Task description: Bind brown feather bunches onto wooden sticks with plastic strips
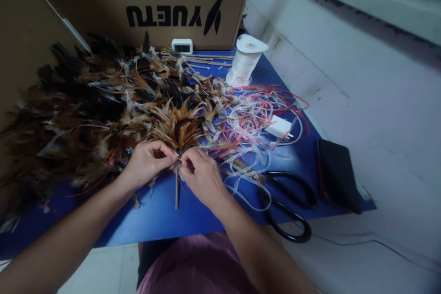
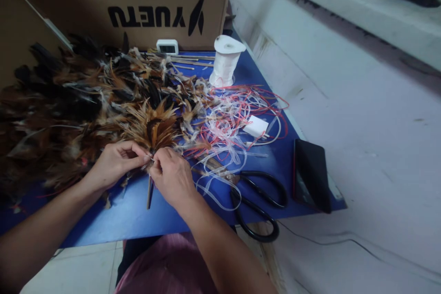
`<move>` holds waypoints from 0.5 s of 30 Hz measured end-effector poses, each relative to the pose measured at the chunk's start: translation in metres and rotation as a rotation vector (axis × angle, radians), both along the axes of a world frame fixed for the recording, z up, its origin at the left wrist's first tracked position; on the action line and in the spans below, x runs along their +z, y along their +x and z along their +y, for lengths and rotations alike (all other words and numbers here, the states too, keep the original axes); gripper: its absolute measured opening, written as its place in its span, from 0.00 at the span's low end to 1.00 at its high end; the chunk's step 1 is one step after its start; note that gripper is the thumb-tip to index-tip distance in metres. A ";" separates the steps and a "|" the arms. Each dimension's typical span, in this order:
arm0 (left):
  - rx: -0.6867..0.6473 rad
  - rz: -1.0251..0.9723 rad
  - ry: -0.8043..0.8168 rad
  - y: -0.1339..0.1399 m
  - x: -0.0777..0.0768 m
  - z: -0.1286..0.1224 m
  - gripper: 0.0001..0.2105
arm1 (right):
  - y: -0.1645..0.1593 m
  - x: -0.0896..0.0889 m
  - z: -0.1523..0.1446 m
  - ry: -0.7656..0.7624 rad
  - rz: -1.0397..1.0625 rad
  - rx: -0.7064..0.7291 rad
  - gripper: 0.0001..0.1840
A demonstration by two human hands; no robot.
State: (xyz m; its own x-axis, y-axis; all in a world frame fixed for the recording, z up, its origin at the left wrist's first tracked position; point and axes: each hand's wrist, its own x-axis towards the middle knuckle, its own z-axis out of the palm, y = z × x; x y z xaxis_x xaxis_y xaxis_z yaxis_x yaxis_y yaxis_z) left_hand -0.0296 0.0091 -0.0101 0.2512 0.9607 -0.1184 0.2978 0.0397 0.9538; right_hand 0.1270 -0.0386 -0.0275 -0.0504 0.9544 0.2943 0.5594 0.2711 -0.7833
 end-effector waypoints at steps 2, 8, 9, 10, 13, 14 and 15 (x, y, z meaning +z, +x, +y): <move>-0.003 0.031 0.038 0.000 -0.001 -0.001 0.07 | 0.000 0.000 0.001 -0.008 -0.025 0.002 0.07; -0.064 0.257 0.350 -0.002 -0.004 -0.004 0.03 | 0.004 0.004 0.004 -0.040 0.007 0.036 0.06; -0.079 0.290 0.402 -0.003 -0.003 -0.004 0.03 | 0.005 0.007 0.004 -0.017 0.034 0.034 0.07; -0.098 0.320 0.442 -0.003 -0.002 -0.004 0.03 | 0.006 0.009 0.005 0.010 0.059 0.033 0.08; -0.144 0.380 0.517 -0.006 0.000 -0.002 0.02 | 0.007 0.018 0.012 0.039 0.069 0.060 0.10; -0.150 0.391 0.533 -0.007 0.001 -0.002 0.03 | 0.007 0.020 0.016 0.019 0.051 0.080 0.11; -0.151 0.399 0.547 -0.008 0.001 -0.001 0.02 | 0.006 0.022 0.020 -0.009 0.029 0.097 0.11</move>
State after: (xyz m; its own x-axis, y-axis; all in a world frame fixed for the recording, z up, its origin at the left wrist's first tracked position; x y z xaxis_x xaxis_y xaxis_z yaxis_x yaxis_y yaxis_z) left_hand -0.0374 0.0082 -0.0095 0.4245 0.8666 0.2622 0.5943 -0.4852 0.6414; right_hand 0.1333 -0.0190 -0.0052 -0.1345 0.9481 0.2881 0.5077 0.3156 -0.8016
